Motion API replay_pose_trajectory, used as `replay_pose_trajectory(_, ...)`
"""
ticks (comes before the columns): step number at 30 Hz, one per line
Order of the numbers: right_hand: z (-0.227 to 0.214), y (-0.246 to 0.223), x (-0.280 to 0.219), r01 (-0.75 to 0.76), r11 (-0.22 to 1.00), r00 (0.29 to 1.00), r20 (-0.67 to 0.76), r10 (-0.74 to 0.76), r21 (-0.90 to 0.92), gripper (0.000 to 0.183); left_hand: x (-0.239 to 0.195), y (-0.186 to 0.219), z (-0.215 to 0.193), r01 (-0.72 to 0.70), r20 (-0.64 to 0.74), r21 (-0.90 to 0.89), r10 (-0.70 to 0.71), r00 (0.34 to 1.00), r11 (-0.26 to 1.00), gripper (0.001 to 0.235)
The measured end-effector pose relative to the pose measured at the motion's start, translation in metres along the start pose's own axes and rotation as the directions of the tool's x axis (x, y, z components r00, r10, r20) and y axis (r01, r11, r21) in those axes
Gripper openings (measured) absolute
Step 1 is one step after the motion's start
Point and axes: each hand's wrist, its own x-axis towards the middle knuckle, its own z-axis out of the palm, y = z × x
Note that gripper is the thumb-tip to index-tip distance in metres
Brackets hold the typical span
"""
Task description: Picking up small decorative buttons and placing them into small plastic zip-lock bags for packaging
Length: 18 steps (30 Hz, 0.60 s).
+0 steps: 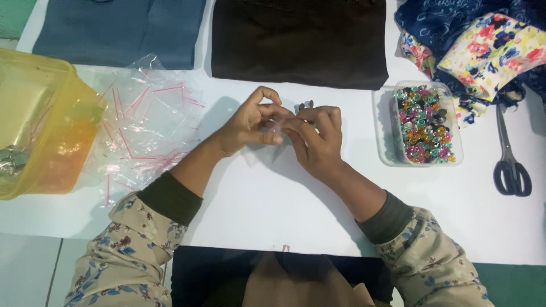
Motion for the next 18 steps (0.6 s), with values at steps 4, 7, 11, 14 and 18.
replay_pose_trajectory(4,-0.002,-0.007,0.001,0.013,1.000,1.000,0.004,-0.013,-0.008,0.002,-0.001,-0.001,-0.008,0.023,-0.011,0.038,-0.022,1.000,0.999,0.070)
replay_pose_trajectory(7,-0.005,-0.009,0.008,-0.022,0.999,0.999,0.032,0.021,0.036,0.002,0.000,0.005,-0.008,0.070,-0.033,0.078,-0.067,0.997,0.995,0.072)
replay_pose_trajectory(11,-0.001,-0.005,0.000,-0.039,0.992,0.995,0.098,0.027,0.123,0.003,-0.002,0.010,-0.009,0.111,-0.118,0.031,-0.106,0.987,0.993,0.066)
replay_pose_trajectory(14,-0.001,-0.004,0.000,-0.046,0.988,0.991,0.130,0.027,0.149,0.003,-0.001,0.004,-0.014,0.115,-0.144,0.035,-0.109,0.984,0.993,0.066)
replay_pose_trajectory(18,-0.011,-0.013,0.011,-0.155,0.972,0.968,0.221,0.115,0.175,0.009,0.002,-0.003,-0.016,0.129,-0.135,0.077,-0.118,0.984,0.989,0.065)
